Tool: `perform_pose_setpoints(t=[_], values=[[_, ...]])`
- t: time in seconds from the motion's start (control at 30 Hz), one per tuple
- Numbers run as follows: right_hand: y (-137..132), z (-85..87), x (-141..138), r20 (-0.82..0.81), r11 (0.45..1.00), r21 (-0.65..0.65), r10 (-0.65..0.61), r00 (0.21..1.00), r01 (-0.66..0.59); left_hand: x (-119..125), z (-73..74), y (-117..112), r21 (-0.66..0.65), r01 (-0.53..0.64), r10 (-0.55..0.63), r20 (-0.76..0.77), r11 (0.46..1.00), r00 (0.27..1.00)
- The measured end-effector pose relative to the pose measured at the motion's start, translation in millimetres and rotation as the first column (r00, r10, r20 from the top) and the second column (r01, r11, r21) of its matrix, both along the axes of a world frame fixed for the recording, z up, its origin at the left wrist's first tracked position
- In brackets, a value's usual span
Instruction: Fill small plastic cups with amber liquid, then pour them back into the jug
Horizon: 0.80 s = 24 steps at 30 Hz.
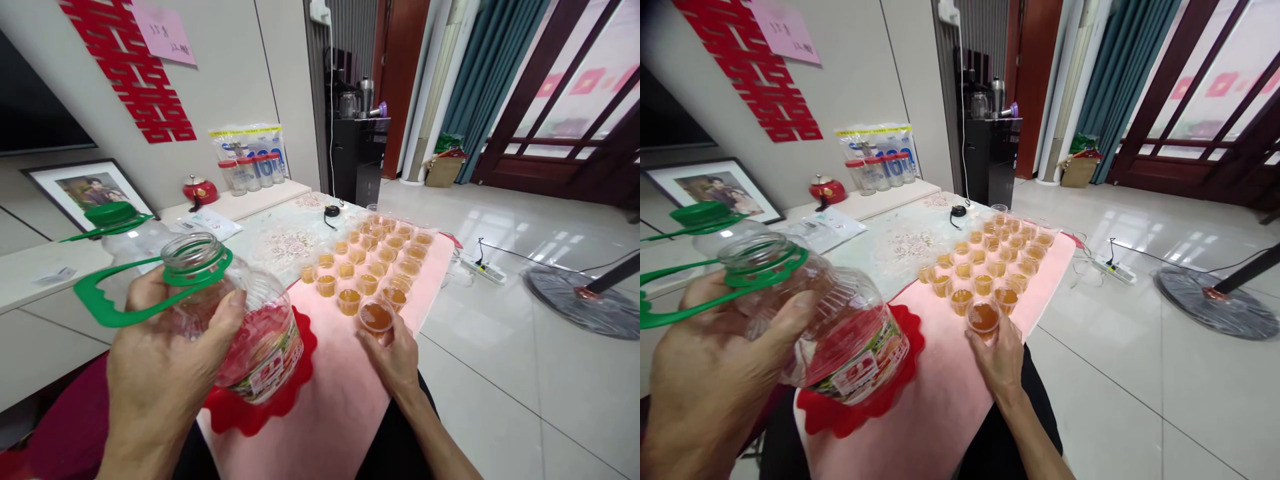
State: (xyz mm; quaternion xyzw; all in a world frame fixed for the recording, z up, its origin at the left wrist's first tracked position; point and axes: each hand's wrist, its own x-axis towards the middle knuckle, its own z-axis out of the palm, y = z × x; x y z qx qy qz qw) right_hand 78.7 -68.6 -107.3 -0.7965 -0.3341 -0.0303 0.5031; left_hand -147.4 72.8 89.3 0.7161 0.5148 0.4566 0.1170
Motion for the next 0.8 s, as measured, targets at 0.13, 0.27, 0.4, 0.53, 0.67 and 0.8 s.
perform_pose_setpoints(t=[0.13, 0.27, 0.4, 0.53, 0.67, 0.8], values=[[-2.0, -0.1, -0.6, -0.013, 1.000, 0.011, -0.006, 1.000, 0.006, 6.5, 10.7, -4.1, -0.080, -0.048, 0.050, 0.022, 0.996, 0.998], [-6.9, 3.0, -2.9, -0.039, 0.999, 0.031, 0.013, 0.999, -0.012, 10.2, 14.8, -6.6, -0.116, -0.048, 0.050, 0.013, 0.992, 0.999], [-12.1, 8.8, -7.9, -0.072, 0.997, 0.060, 0.051, 0.996, -0.047, 9.6, 11.4, -5.6, -0.070, 0.012, -0.008, 0.047, 0.997, 0.999], [-16.2, 15.0, -11.5, -0.107, 0.990, 0.092, 0.117, 0.987, -0.107, 7.7, 9.4, -5.1, -0.049, 0.040, -0.038, 0.030, 0.998, 0.999], [-18.3, 23.8, -13.4, -0.145, 0.975, 0.130, 0.197, 0.970, -0.179, 6.7, 9.8, -5.1, -0.082, 0.075, -0.071, 0.049, 0.994, 0.996], [-17.8, 36.1, -18.0, -0.191, 0.949, 0.176, 0.292, 0.937, -0.260, 6.9, 10.2, -5.2, -0.086, 0.091, -0.086, 0.056, 0.992, 0.995]])
